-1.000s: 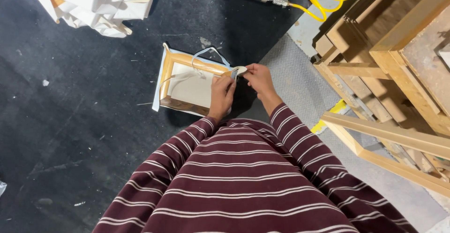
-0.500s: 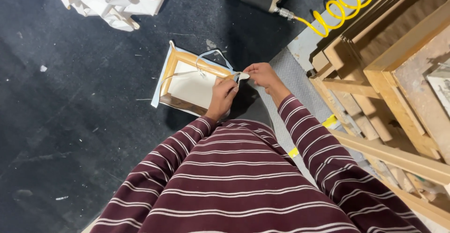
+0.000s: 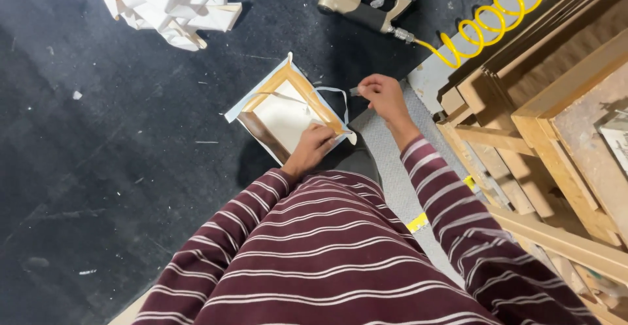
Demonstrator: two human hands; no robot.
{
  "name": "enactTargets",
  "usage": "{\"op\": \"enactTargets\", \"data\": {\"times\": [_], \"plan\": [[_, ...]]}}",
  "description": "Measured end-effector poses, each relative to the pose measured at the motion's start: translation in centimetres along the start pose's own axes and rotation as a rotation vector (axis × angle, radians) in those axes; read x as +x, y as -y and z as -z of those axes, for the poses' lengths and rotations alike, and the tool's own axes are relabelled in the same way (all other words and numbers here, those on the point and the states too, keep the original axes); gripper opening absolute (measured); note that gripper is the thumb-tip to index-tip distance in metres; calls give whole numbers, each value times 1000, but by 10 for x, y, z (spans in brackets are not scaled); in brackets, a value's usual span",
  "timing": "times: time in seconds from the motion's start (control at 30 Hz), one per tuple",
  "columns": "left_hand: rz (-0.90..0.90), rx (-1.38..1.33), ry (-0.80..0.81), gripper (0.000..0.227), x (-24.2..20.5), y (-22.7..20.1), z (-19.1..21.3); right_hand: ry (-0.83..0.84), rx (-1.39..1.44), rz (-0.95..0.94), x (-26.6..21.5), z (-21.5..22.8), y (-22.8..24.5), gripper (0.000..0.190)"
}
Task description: Assembling art frames by stapling canvas to wooden supports and applying finishing tape to the back.
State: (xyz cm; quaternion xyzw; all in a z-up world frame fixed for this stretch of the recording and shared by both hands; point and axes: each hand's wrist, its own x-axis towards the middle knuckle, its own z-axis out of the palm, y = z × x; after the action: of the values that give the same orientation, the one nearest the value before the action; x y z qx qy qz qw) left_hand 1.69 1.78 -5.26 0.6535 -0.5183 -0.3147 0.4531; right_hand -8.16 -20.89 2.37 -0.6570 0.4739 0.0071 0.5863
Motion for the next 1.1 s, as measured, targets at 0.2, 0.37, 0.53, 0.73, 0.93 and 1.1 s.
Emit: {"op": "enactTargets", "data": {"times": [0.2,0.37,0.53,0.73,0.93,1.1], "plan": [[-50,330,-104,17,1,-24,25,-72,271,-123,-38,-23,-37,11],[86,768,-182,33,22,-76,15,-103,287,-87,-43,-32,-36,8],[573,876,-3,45,69,-111,3,-71,249,-36,-23,-13,-63,11],[741,839,35,17,78,-97,-27,20,321,-112,-30,22,-49,34],[629,352,-351,15,55,-112,-34,110,166,14,-19,10,-78,25],[701,479,-364,18,53,-136,-48,80,133,74,-14,-2,-91,21]]}}
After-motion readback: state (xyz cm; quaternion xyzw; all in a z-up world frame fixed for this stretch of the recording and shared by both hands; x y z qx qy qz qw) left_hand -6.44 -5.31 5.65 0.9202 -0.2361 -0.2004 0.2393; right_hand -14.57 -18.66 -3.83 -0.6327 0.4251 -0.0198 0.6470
